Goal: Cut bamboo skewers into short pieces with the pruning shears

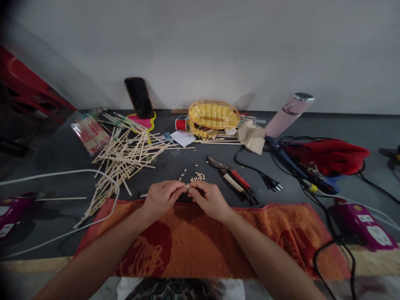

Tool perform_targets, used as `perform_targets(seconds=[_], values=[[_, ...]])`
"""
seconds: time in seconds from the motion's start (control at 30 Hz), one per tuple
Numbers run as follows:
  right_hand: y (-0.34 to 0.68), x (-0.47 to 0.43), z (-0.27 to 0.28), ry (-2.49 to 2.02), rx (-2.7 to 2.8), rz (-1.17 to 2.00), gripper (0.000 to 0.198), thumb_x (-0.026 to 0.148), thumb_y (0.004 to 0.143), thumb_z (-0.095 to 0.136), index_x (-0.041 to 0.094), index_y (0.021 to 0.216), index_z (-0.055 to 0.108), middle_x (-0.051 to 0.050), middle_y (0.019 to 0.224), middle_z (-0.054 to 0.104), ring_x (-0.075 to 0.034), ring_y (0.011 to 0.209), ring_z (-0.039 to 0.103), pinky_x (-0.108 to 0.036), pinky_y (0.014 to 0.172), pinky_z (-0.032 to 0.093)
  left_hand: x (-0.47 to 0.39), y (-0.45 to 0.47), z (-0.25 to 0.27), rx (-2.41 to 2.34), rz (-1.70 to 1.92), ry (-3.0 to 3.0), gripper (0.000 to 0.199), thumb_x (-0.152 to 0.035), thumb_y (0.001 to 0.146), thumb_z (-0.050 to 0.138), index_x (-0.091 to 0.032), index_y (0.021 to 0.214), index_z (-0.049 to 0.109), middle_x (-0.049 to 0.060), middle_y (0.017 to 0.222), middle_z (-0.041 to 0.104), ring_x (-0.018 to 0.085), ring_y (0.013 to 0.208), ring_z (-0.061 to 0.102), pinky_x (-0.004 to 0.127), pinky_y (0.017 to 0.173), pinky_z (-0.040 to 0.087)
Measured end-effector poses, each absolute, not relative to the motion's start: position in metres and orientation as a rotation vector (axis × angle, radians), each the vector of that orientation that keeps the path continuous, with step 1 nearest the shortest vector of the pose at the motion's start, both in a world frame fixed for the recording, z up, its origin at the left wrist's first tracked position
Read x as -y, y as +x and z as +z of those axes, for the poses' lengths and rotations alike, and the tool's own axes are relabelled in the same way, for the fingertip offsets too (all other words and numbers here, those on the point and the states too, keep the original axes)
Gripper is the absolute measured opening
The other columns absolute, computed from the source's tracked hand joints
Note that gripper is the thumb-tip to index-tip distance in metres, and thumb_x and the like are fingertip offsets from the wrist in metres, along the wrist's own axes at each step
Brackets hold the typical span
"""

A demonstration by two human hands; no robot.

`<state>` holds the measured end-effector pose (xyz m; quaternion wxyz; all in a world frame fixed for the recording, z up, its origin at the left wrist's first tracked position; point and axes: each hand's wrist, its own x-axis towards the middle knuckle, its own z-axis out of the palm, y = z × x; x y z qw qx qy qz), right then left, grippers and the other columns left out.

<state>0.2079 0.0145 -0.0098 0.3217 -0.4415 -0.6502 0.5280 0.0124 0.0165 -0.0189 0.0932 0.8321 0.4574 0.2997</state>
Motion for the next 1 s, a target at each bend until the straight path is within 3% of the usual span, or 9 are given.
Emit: perform_targets(seconds=[1.0], values=[[0.2093, -0.0141, -0.0137, -1.15, 1.769, 1.319, 0.021, 0.037, 0.092, 0.05, 0.021, 0.092, 0.063, -0.002, 0.081, 0.062, -0.013, 0.071, 0.057, -0.024, 0.066, 0.051, -0.0167, 0.0117, -0.0181, -1.299, 0.926, 2.478, 0.016, -0.028, 0.092, 0.052, -0.02, 0.09, 0.066, 0.002, 0.077, 0.071, 0.014, 0.068, 0.065, 0.024, 0.063, 0.045]])
